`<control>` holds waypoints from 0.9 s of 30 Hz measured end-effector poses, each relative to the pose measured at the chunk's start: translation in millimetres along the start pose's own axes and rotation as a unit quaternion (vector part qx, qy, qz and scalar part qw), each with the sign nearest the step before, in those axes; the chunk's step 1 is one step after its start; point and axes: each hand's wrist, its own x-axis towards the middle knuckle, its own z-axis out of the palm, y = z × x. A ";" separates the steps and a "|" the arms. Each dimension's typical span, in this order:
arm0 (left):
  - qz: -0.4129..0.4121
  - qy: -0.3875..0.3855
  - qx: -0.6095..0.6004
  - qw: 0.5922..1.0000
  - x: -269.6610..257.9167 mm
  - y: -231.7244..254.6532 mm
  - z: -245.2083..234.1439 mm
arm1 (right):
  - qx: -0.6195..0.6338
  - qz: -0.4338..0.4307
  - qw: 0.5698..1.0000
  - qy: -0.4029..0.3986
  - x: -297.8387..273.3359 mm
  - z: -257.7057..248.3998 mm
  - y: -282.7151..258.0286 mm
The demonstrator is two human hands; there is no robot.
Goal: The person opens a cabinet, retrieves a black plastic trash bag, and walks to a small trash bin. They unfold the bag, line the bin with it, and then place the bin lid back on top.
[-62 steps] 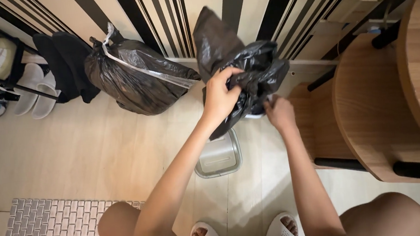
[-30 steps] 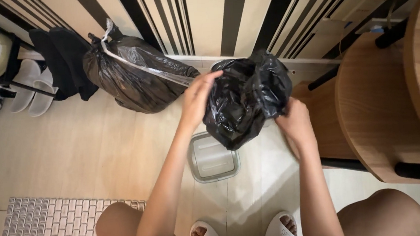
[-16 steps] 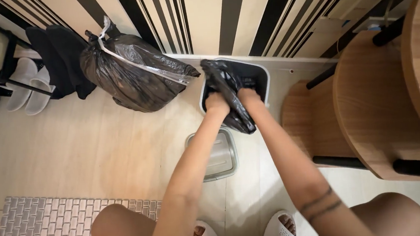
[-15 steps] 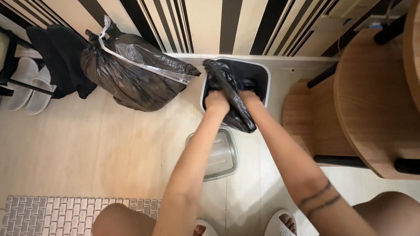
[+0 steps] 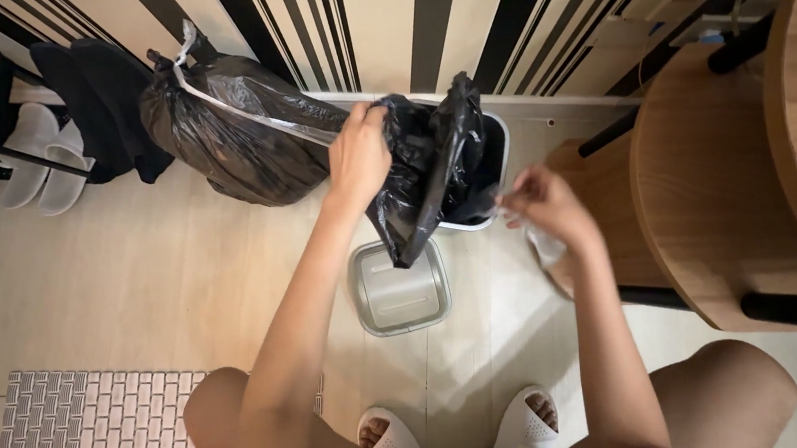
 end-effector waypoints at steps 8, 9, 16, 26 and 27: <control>0.017 -0.078 -0.023 0.997 -14.8 23.9 0.5 | -0.108 -0.173 0.975 0.091 -8.8 4.7 31.8; -0.002 -0.077 -0.035 0.996 -15.9 30.0 -1.4 | -0.072 -0.191 0.968 0.144 -15.8 5.8 18.2; 0.028 -0.060 -0.070 0.995 -44.4 36.0 28.7 | -0.034 -0.251 0.948 0.191 -35.6 29.0 -81.2; -0.109 -0.034 0.037 0.993 -45.8 -7.5 -18.2 | -0.356 -0.122 0.905 0.195 -46.0 -15.2 -16.2; -0.101 -0.041 0.030 0.994 -47.2 -7.6 -15.7 | -0.378 -0.117 0.898 0.195 -59.0 -14.7 -31.9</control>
